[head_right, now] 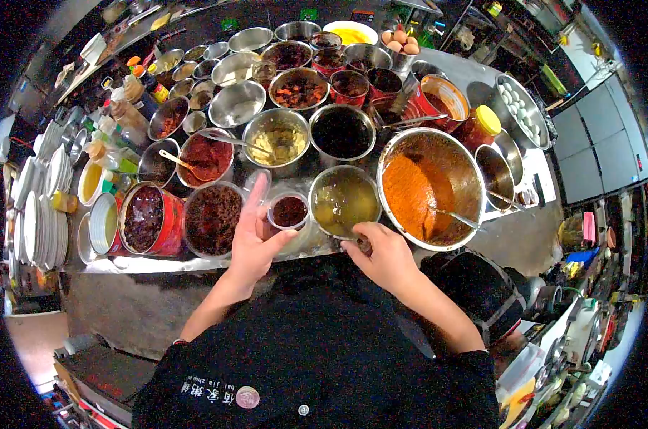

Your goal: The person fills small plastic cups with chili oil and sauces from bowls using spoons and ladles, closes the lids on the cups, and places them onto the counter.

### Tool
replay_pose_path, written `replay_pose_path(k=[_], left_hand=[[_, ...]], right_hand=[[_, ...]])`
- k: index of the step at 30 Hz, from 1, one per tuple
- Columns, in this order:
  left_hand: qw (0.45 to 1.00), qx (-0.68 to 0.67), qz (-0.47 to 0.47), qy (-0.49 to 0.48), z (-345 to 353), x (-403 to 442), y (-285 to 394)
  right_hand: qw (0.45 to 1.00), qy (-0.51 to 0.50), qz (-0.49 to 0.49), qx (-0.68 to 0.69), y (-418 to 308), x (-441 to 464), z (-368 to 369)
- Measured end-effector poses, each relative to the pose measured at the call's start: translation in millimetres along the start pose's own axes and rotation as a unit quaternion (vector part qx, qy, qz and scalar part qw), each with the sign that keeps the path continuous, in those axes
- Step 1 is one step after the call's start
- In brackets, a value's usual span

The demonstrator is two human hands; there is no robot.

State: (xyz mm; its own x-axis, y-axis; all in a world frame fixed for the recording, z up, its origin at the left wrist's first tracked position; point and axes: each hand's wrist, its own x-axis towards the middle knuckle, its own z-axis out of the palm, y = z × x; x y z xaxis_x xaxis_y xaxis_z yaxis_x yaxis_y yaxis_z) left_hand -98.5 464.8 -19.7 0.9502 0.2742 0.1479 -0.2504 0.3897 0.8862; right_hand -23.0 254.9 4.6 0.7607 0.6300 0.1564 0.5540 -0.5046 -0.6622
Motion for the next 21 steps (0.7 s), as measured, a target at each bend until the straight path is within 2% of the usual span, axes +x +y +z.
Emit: replay_pose_path(k=[3,5,7,10,11,12,13,14,15,17,21], left_hand=[[0.998,0.041,-0.034,-0.020,-2.1,-7.5,8.9],[0.997,0.055,-0.047,-0.023,-5.8,-12.8,6.4],[0.996,0.068,-0.031,-0.044,-3.5,-16.1,9.6],[0.989,0.126,0.005,-0.075,-2.6,-19.5,7.5],[0.989,0.124,0.000,-0.082,-0.2,-20.7,9.3],[0.983,0.158,-0.003,-0.095,3.5,-22.2,13.9],[0.975,0.192,-0.005,-0.107,6.7,-23.5,17.3],[0.971,0.208,0.014,-0.117,9.2,-24.4,18.0],[0.971,0.208,0.012,-0.121,12.5,-24.6,17.7],[0.965,0.207,0.023,-0.162,19.4,-25.0,16.1],[0.974,0.146,-0.037,-0.166,37.3,-26.5,9.0]], right_hand=[[0.999,-0.044,0.004,-0.032,-9.2,1.5,-6.0],[0.987,-0.017,-0.079,-0.136,-17.7,4.6,-14.6],[0.985,0.021,-0.101,-0.138,-31.7,7.9,-21.5],[0.990,0.022,0.002,0.136,-42.2,9.5,-19.4],[0.990,0.027,0.008,0.135,-47.5,12.1,-18.0],[0.960,-0.036,0.113,0.254,-53.8,15.5,-17.1],[0.901,-0.098,0.212,0.366,-57.9,16.8,-15.5],[0.903,-0.119,0.201,0.359,-53.8,15.6,-9.4],[0.917,-0.090,0.156,0.356,-56.9,13.2,-4.8],[0.898,-0.110,0.203,0.375,-59.0,9.6,-9.4],[0.896,-0.042,0.140,0.419,-36.4,-7.6,2.2]])
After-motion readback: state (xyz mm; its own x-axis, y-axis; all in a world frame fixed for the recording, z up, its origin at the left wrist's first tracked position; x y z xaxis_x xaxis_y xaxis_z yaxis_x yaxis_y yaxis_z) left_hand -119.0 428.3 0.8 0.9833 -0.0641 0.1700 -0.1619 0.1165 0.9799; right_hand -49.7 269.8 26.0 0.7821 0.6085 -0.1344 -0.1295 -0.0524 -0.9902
